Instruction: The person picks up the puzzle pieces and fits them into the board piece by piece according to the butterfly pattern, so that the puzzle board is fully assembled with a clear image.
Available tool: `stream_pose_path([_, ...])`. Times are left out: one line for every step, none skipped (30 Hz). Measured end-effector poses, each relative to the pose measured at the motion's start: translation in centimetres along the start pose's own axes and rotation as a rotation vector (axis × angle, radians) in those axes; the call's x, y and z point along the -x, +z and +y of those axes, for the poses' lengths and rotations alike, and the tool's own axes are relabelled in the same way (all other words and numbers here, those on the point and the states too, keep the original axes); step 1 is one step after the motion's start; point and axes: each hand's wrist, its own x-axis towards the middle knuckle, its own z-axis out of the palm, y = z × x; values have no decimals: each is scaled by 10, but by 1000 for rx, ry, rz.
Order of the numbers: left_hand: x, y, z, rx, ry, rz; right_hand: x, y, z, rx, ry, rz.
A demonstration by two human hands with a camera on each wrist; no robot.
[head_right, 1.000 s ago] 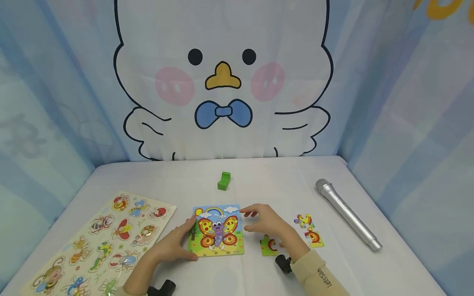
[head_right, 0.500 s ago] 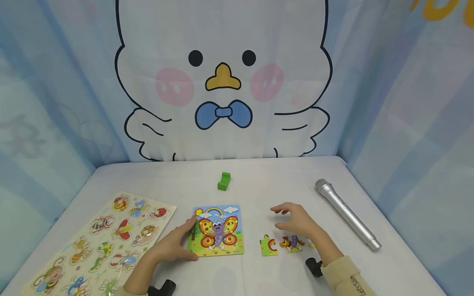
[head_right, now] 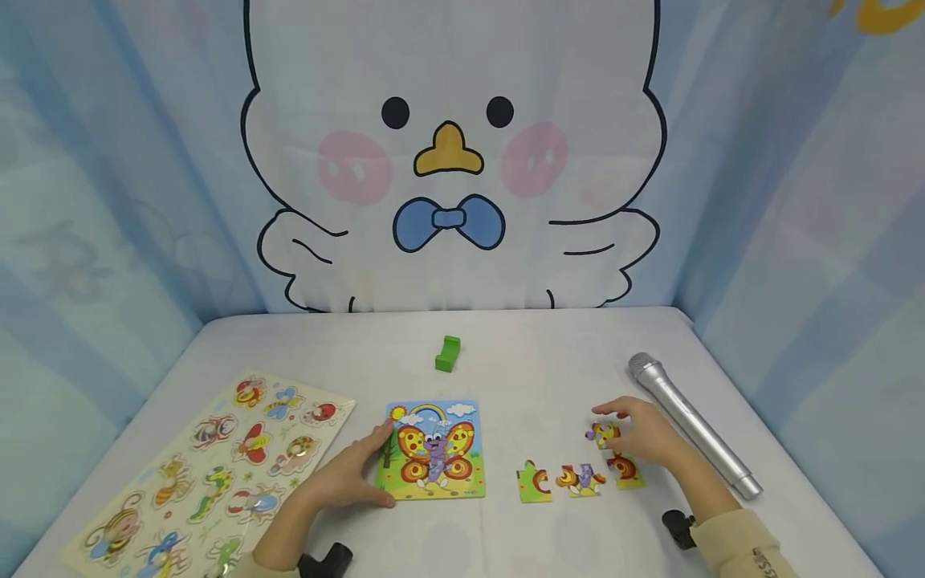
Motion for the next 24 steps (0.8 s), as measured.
stream_pose_path([0, 0, 0, -1, 2, -1, 1, -2, 3, 18, 11, -1])
stream_pose_path([-1, 1, 1, -2, 1, -3, 2, -3, 6, 30, 22, -4])
stream_pose_path([-1, 1, 1, -4, 2, -4, 2, -4, 8, 42, 32, -8])
stream_pose_path([-2, 1, 1, -7, 0, -4, 2, -5, 10, 55, 42, -15])
stream_pose_path([-2, 1, 1, -7, 1, -4, 3, -5, 12, 66, 51, -23])
stream_pose_path([-2, 1, 1, -7, 1, -4, 3, -5, 14, 70, 62, -32])
stream_pose_path([-3, 2, 1, -18, -1, -8, 3, -4, 15, 69, 74, -42])
stream_pose_path([-3, 1, 1, -20, -2, -8, 3, -4, 16, 71, 81, -50])
stream_pose_path([-3, 2, 1, -21, -2, -8, 3, -4, 16, 73, 91, -59])
stream_pose_path([-3, 2, 1, -21, -3, -7, 3, -3, 16, 75, 96, -60])
stream_pose_path([-3, 2, 1, -20, -3, -7, 3, -3, 16, 74, 99, -59])
stream_pose_path([-3, 2, 1, -21, -5, -7, 3, -3, 16, 72, 103, -57])
stream_pose_path([-3, 2, 1, -22, -6, -7, 3, -2, 16, 72, 102, -53])
stream_pose_path([-2, 1, 2, -13, -5, -3, 3, -2, 15, 72, 102, -49])
stream_pose_path([-2, 2, 2, -12, -5, -2, 3, -2, 15, 72, 105, -45])
stream_pose_path([-2, 2, 2, -12, -7, -2, 3, -2, 15, 70, 103, -43])
stream_pose_path([-2, 1, 2, -12, -8, -2, 3, -2, 16, 68, 102, -43])
stream_pose_path([-2, 1, 2, -12, -9, -2, 3, -2, 16, 65, 102, -43])
stream_pose_path([-2, 1, 2, -11, -11, -2, 3, -2, 16, 61, 102, -40])
stream_pose_path([-2, 1, 2, -10, -13, -2, 3, -2, 16, 58, 102, -38])
stream_pose_path([-2, 1, 2, -9, -11, -3, 2, -1, 16, 59, 102, -36])
stream_pose_path([-1, 0, 2, -8, -14, -3, 2, -1, 16, 60, 97, -39])
stream_pose_path([-1, 0, 2, -5, -18, -4, 1, -1, 16, 60, 99, -38])
stream_pose_path([0, 0, 2, -2, -22, -5, 0, 0, 16, 63, 94, -39])
